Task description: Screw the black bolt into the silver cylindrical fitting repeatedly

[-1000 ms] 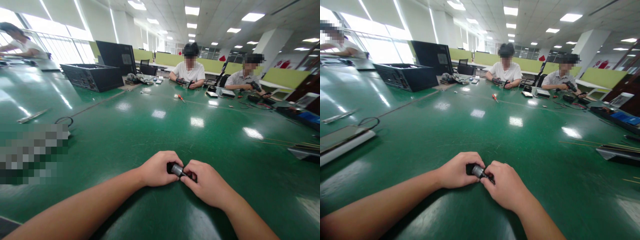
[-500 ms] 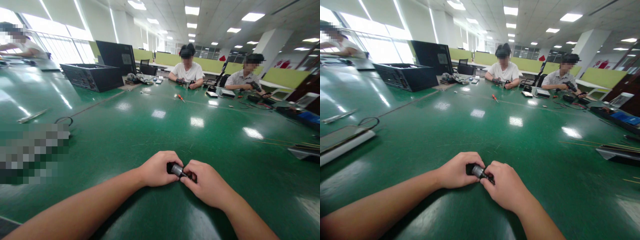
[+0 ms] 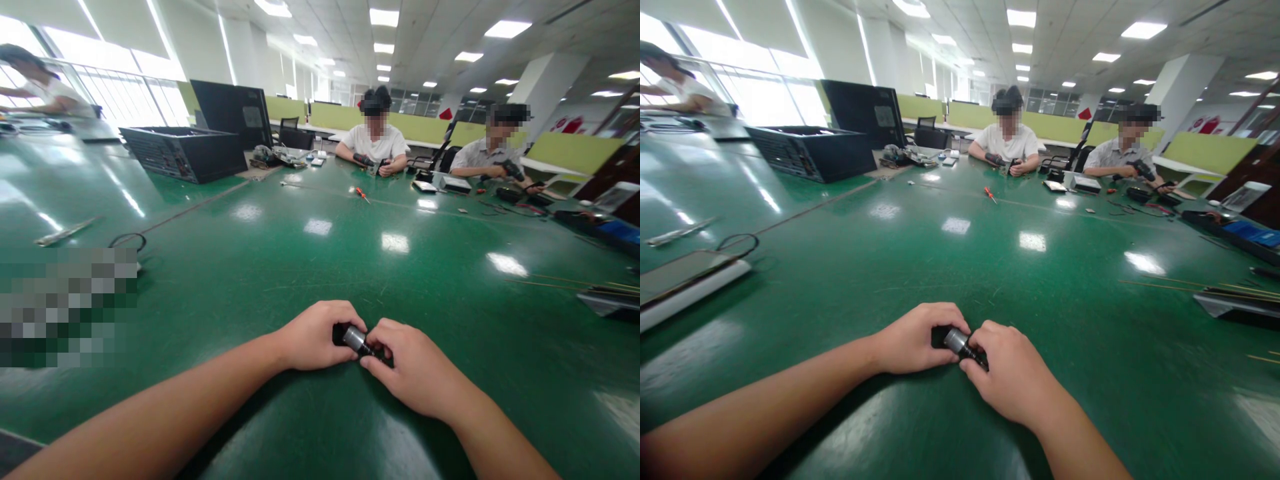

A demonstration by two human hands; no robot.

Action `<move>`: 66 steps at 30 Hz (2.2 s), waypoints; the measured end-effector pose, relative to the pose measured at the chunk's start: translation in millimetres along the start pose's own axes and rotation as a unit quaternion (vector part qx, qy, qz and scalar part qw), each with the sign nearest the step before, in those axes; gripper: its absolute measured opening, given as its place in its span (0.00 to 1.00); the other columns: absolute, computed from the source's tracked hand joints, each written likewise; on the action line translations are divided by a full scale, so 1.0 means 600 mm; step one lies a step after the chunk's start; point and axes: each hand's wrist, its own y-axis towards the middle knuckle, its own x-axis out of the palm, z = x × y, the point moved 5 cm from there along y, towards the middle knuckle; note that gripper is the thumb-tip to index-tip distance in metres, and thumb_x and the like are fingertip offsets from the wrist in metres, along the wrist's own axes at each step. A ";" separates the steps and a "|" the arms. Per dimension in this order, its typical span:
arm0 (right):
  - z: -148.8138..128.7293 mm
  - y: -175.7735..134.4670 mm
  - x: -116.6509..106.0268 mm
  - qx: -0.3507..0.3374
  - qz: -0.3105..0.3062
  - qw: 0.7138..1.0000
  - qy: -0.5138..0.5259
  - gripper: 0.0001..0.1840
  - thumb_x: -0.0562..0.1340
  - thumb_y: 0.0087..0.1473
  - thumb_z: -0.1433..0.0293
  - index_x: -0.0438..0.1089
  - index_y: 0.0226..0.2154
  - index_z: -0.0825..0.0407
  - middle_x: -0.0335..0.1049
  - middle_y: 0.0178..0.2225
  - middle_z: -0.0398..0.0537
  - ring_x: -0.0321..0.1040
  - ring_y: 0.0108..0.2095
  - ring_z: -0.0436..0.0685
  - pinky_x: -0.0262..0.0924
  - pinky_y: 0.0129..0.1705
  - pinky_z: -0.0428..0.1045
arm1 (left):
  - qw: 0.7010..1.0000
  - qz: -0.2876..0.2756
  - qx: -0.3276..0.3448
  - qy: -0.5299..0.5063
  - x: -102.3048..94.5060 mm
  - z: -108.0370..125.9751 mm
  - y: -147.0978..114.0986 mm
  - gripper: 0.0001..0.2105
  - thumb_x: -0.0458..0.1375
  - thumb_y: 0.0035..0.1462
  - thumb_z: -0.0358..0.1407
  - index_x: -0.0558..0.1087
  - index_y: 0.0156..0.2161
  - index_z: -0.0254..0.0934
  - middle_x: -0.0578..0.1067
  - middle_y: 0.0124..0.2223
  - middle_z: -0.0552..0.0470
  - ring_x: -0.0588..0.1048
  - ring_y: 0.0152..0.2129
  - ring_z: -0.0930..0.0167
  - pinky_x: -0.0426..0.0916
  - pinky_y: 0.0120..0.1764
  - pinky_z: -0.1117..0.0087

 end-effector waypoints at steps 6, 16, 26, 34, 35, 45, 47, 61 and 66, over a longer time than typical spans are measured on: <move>-0.003 -0.001 -0.002 -0.001 -0.002 1.000 0.000 0.04 0.64 0.55 0.67 0.72 0.34 0.50 0.69 0.33 0.45 0.64 0.33 0.53 0.53 0.34 0.48 | 1.000 -0.001 0.001 -0.003 0.001 -0.001 0.000 0.16 0.67 0.46 0.28 0.76 0.43 0.37 0.75 0.38 0.51 0.74 0.37 0.68 0.67 0.41 0.68; 0.000 -0.001 0.000 0.007 -0.009 1.000 -0.001 0.05 0.64 0.54 0.66 0.72 0.34 0.50 0.68 0.33 0.44 0.63 0.33 0.53 0.52 0.34 0.47 | 1.000 -0.007 -0.003 -0.001 0.002 -0.001 0.000 0.15 0.67 0.47 0.28 0.76 0.43 0.37 0.75 0.38 0.51 0.73 0.36 0.68 0.67 0.41 0.69; 0.001 0.000 0.001 0.004 -0.003 1.000 -0.003 0.05 0.64 0.54 0.65 0.72 0.34 0.49 0.68 0.33 0.44 0.63 0.32 0.53 0.52 0.34 0.48 | 1.000 -0.004 -0.001 0.000 0.001 0.001 0.000 0.15 0.67 0.47 0.28 0.76 0.43 0.37 0.75 0.38 0.51 0.73 0.36 0.69 0.66 0.41 0.69; 0.007 0.003 0.002 -0.006 0.015 1.000 0.003 0.04 0.63 0.56 0.67 0.72 0.32 0.50 0.68 0.31 0.43 0.63 0.31 0.52 0.51 0.33 0.47 | 1.000 0.017 -0.004 0.006 0.002 0.001 -0.001 0.14 0.68 0.47 0.31 0.77 0.42 0.38 0.76 0.37 0.51 0.74 0.35 0.68 0.67 0.40 0.69; 0.008 0.003 0.002 -0.008 0.018 1.000 0.003 0.04 0.63 0.56 0.67 0.71 0.32 0.50 0.68 0.31 0.43 0.63 0.31 0.52 0.51 0.33 0.47 | 1.000 0.021 -0.005 0.007 0.001 0.000 -0.001 0.14 0.68 0.47 0.32 0.77 0.42 0.38 0.77 0.37 0.51 0.74 0.35 0.68 0.67 0.40 0.69; 0.010 0.007 -0.003 -0.006 0.039 0.999 0.006 0.03 0.62 0.56 0.68 0.71 0.31 0.49 0.68 0.31 0.42 0.64 0.31 0.52 0.50 0.32 0.47 | 0.997 0.065 -0.025 0.014 -0.009 0.004 -0.003 0.14 0.68 0.46 0.32 0.78 0.40 0.36 0.77 0.36 0.50 0.75 0.33 0.68 0.67 0.39 0.68; 0.012 0.007 -0.004 -0.001 0.043 0.999 0.005 0.03 0.62 0.56 0.68 0.71 0.32 0.49 0.68 0.31 0.42 0.64 0.31 0.52 0.50 0.32 0.47 | 0.997 0.070 -0.034 0.019 -0.012 0.002 -0.003 0.13 0.68 0.45 0.31 0.78 0.40 0.36 0.77 0.35 0.50 0.75 0.33 0.68 0.67 0.39 0.68; 0.022 0.007 -0.017 0.014 0.056 0.998 0.013 0.04 0.61 0.56 0.69 0.72 0.32 0.49 0.68 0.30 0.42 0.63 0.29 0.51 0.51 0.31 0.47 | 0.992 0.101 -0.049 0.057 -0.031 -0.007 -0.005 0.13 0.68 0.46 0.31 0.76 0.39 0.39 0.77 0.36 0.52 0.74 0.34 0.68 0.68 0.40 0.67; 0.033 0.011 -0.026 0.028 0.060 0.998 0.014 0.05 0.62 0.56 0.67 0.73 0.32 0.50 0.69 0.29 0.43 0.63 0.28 0.52 0.53 0.30 0.47 | 0.988 0.120 -0.050 0.085 -0.049 -0.011 -0.006 0.12 0.67 0.47 0.31 0.75 0.39 0.39 0.76 0.38 0.51 0.74 0.37 0.67 0.68 0.42 0.65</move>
